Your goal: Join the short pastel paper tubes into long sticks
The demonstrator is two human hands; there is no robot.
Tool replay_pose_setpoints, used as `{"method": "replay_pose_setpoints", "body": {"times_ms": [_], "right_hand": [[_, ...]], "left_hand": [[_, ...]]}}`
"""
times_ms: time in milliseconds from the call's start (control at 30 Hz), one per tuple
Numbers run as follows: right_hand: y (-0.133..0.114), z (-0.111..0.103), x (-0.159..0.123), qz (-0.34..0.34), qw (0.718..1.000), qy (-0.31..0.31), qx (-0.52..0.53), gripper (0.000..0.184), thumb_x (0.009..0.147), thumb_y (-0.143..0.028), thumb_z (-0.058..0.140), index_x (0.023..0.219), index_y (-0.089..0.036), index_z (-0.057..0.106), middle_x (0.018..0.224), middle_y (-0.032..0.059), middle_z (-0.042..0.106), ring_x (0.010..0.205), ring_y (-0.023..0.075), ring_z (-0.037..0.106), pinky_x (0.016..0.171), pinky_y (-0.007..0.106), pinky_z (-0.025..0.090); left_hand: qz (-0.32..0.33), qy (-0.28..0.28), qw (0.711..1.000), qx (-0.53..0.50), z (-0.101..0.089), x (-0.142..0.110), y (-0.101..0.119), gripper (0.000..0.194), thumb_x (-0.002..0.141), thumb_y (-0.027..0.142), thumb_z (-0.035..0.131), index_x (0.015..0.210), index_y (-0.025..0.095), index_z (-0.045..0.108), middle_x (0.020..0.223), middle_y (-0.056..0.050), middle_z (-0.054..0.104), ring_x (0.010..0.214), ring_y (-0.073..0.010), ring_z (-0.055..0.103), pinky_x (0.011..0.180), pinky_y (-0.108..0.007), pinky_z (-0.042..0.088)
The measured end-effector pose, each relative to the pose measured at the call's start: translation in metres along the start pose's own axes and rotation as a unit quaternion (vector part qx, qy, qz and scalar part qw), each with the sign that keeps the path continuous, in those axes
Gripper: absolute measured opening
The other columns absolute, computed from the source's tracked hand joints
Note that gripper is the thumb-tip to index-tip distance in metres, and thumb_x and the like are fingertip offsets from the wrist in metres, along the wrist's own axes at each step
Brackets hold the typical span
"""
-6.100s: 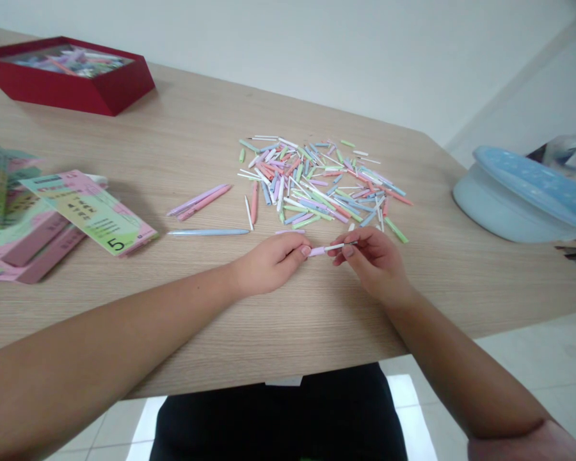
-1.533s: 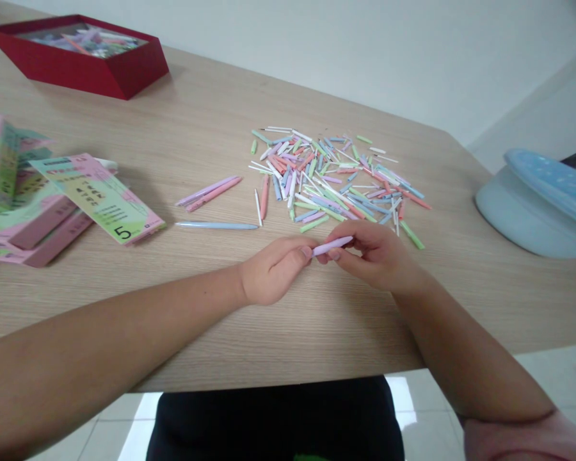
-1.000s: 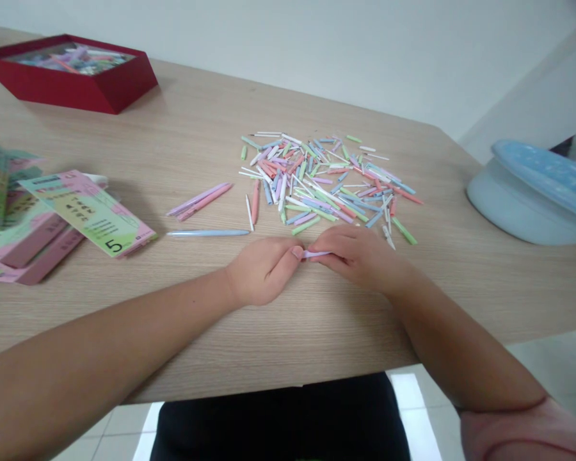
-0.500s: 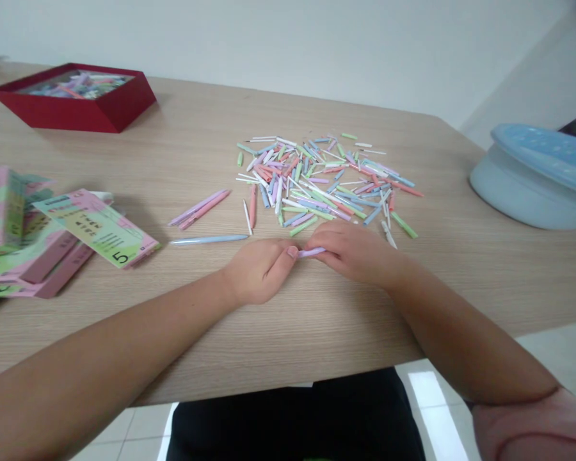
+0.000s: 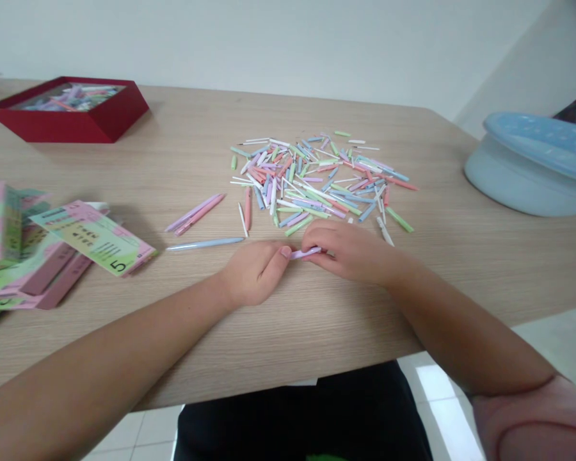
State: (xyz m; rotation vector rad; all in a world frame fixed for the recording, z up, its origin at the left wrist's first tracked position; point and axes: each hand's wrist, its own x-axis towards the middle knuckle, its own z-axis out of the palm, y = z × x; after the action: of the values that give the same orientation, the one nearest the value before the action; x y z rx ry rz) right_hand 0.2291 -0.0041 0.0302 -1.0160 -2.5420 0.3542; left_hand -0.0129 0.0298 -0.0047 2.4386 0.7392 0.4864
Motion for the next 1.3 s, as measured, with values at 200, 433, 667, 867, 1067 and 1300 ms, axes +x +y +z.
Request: {"method": "replay_pose_setpoints", "body": {"times_ms": [200,433,667,867,1067,1300], "right_hand": [[-0.0022,0.0044,-0.0003,0.057,0.998,0.001,-0.037,0.029,0.107,-0.042,0.055,0.099,-0.018,0.070,0.096,0.0070,0.073,0.095,0.0226,0.066,0.083,0.034,0.045],[-0.0027,0.0006,-0.0014,0.037,0.998,-0.001,-0.056,0.027,0.103,-0.044,0.063,0.110,-0.020,0.071,0.108,0.0075,0.074,0.103,0.0245,0.066,0.087,0.035,0.046],[-0.0007,0.0017,-0.0006,0.011,1.000,-0.010,-0.021,0.023,0.108,-0.034,0.052,0.107,-0.019,0.070,0.105,0.0075,0.073,0.102,0.0223,0.065,0.090,0.035,0.046],[-0.0066,0.0025,-0.0010,0.059,0.993,-0.022,-0.100,0.043,0.108,-0.050,0.048,0.091,-0.018,0.072,0.087,0.0056,0.074,0.086,0.0224,0.066,0.076,0.034,0.042],[-0.0039,-0.0008,-0.0029,-0.006,0.997,-0.014,-0.081,0.022,0.107,-0.033,0.055,0.116,-0.019,0.070,0.116,0.0085,0.075,0.106,0.0235,0.067,0.089,0.036,0.048],[-0.0052,0.0073,-0.0002,-0.027,0.989,-0.020,-0.147,0.034,0.110,-0.036,0.047,0.100,-0.015,0.072,0.099,0.0114,0.075,0.096,0.0258,0.067,0.087,0.039,0.047]], "left_hand": [[-0.002,-0.001,1.000,0.002,0.0003,0.0002,0.0002,0.058,0.111,0.045,0.019,0.097,0.017,0.068,0.081,-0.007,0.068,0.076,-0.0223,0.064,0.070,-0.033,0.044],[0.005,-0.007,1.000,-0.002,0.0002,0.0003,0.0002,0.055,0.111,0.043,0.021,0.093,0.017,0.066,0.080,-0.006,0.067,0.075,-0.0215,0.064,0.070,-0.033,0.044],[-0.001,0.008,1.000,0.010,0.0004,0.0004,0.0006,0.057,0.111,0.044,0.020,0.087,0.018,0.065,0.077,-0.006,0.066,0.073,-0.0212,0.063,0.068,-0.032,0.043],[0.006,-0.001,1.000,0.003,0.0008,-0.0002,0.0021,0.057,0.112,0.045,0.020,0.095,0.018,0.068,0.083,-0.007,0.070,0.079,-0.0222,0.066,0.072,-0.033,0.046],[-0.011,0.007,1.000,0.005,0.0008,0.0004,-0.0001,0.058,0.112,0.044,0.019,0.084,0.018,0.063,0.073,-0.005,0.063,0.070,-0.0204,0.060,0.067,-0.033,0.041],[-0.001,-0.006,1.000,-0.001,0.0010,-0.0003,0.0016,0.057,0.111,0.043,0.019,0.093,0.017,0.066,0.078,-0.006,0.066,0.073,-0.0209,0.063,0.069,-0.033,0.043]]}}
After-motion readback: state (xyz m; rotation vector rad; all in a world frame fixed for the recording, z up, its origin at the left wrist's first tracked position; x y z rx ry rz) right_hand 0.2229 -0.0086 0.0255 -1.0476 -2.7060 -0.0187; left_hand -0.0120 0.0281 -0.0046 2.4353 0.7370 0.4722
